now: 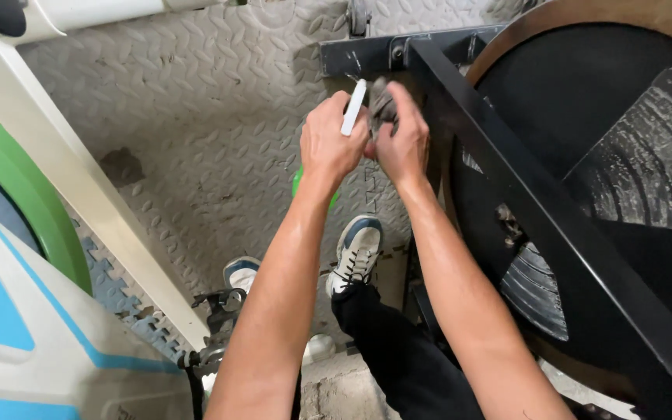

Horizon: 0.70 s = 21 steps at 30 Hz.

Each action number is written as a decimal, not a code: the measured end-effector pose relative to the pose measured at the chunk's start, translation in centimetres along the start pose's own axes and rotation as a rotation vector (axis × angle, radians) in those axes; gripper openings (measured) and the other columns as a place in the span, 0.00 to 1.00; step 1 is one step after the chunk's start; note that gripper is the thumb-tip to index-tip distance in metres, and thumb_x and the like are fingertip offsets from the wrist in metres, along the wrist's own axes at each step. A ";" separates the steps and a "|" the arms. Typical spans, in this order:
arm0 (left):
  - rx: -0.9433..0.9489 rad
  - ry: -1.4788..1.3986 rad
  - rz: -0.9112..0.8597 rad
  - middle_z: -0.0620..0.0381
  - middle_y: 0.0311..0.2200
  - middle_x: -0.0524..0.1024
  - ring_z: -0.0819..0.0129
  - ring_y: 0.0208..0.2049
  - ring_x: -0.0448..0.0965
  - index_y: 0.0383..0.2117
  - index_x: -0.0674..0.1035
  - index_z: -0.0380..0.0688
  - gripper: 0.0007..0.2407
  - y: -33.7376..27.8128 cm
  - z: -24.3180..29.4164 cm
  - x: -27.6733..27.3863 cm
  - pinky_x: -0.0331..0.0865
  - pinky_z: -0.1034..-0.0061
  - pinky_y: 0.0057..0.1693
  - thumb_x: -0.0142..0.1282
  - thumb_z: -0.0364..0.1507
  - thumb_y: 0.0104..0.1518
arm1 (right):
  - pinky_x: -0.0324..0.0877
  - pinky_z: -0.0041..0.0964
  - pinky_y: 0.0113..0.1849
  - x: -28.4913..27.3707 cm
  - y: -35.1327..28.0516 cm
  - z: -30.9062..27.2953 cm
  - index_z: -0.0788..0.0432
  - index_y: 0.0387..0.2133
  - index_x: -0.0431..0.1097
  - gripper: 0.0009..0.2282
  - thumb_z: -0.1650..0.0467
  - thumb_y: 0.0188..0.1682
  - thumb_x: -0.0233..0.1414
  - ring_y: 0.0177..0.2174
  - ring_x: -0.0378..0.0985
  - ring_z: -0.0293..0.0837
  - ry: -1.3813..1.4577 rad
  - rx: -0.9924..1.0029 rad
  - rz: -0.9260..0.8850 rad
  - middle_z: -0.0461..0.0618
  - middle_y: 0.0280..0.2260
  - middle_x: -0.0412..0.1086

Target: Cleaning and wiping down various pieces of gym equipment using a cloth and spray bottle.

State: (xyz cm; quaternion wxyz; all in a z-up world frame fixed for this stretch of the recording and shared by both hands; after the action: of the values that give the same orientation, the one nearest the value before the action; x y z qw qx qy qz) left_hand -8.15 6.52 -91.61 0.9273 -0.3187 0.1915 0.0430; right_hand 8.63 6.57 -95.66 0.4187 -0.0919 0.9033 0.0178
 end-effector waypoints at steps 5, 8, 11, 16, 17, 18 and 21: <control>0.165 -0.148 0.166 0.44 0.41 0.81 0.42 0.43 0.80 0.41 0.82 0.42 0.11 -1.8 -1.5 -0.7 0.73 0.57 0.49 0.56 0.32 0.55 | 0.64 0.48 0.62 2.6 2.3 0.2 0.61 0.63 0.57 0.24 0.80 0.50 0.44 0.60 0.70 0.62 0.023 0.164 0.045 0.65 0.59 0.66; 0.133 -0.170 0.169 0.44 0.42 0.81 0.43 0.44 0.81 0.42 0.82 0.42 0.11 -2.9 -2.1 -1.3 0.74 0.59 0.50 0.55 0.31 0.56 | 0.51 0.51 0.69 6.4 3.5 1.8 0.62 0.66 0.56 0.27 0.83 0.49 0.42 0.68 0.56 0.64 -0.067 0.036 0.055 0.66 0.68 0.55; 0.118 -0.214 0.184 0.44 0.41 0.81 0.45 0.43 0.81 0.42 0.82 0.41 0.11 -3.7 -2.9 -1.7 0.74 0.61 0.51 0.56 0.31 0.56 | 0.42 0.54 0.69 10.7 3.2 2.8 0.65 0.68 0.52 0.30 0.82 0.48 0.43 0.70 0.45 0.66 -0.116 0.014 0.046 0.69 0.70 0.45; 0.065 -0.220 0.195 0.45 0.38 0.81 0.46 0.40 0.82 0.41 0.82 0.41 0.10 -4.0 -3.4 -2.4 0.75 0.62 0.48 0.56 0.30 0.56 | 0.41 0.54 0.70 10.9 2.4 1.2 0.63 0.69 0.53 0.26 0.77 0.56 0.47 0.71 0.46 0.62 -0.204 -0.264 -0.213 0.64 0.71 0.46; 0.103 -0.213 0.212 0.44 0.38 0.81 0.46 0.40 0.82 0.42 0.82 0.40 0.11 -3.8 -3.2 -2.5 0.74 0.61 0.48 0.56 0.30 0.56 | 0.42 0.53 0.71 10.2 2.5 1.7 0.63 0.70 0.54 0.25 0.77 0.57 0.46 0.71 0.47 0.60 -0.261 -0.323 -0.296 0.62 0.72 0.47; 0.142 -0.207 0.228 0.44 0.38 0.81 0.46 0.40 0.82 0.42 0.82 0.40 0.11 -3.6 -2.9 -2.6 0.74 0.61 0.48 0.57 0.30 0.56 | 0.44 0.52 0.72 9.5 2.6 2.2 0.63 0.70 0.55 0.24 0.78 0.59 0.46 0.72 0.49 0.58 -0.317 -0.382 -0.378 0.60 0.72 0.48; 0.121 -0.247 0.233 0.43 0.37 0.81 0.46 0.39 0.82 0.42 0.81 0.39 0.11 -3.6 -2.6 -2.8 0.74 0.61 0.48 0.57 0.29 0.57 | 0.44 0.52 0.71 7.5 3.5 2.2 0.65 0.70 0.54 0.26 0.79 0.55 0.44 0.72 0.48 0.58 -0.405 -0.155 -0.288 0.61 0.72 0.48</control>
State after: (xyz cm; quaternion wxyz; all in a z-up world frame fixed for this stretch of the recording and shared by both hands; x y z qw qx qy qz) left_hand -10.90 2.20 -90.39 0.9500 -0.2303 0.1141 0.1773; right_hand 4.95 9.11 -102.91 0.5810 -0.2458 0.7746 0.0453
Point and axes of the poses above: each hand's wrist, its own y-axis towards the middle knuckle, its own x-axis out of the palm, z = x × y, the point moved 1 cm from there along y, towards the middle knuckle
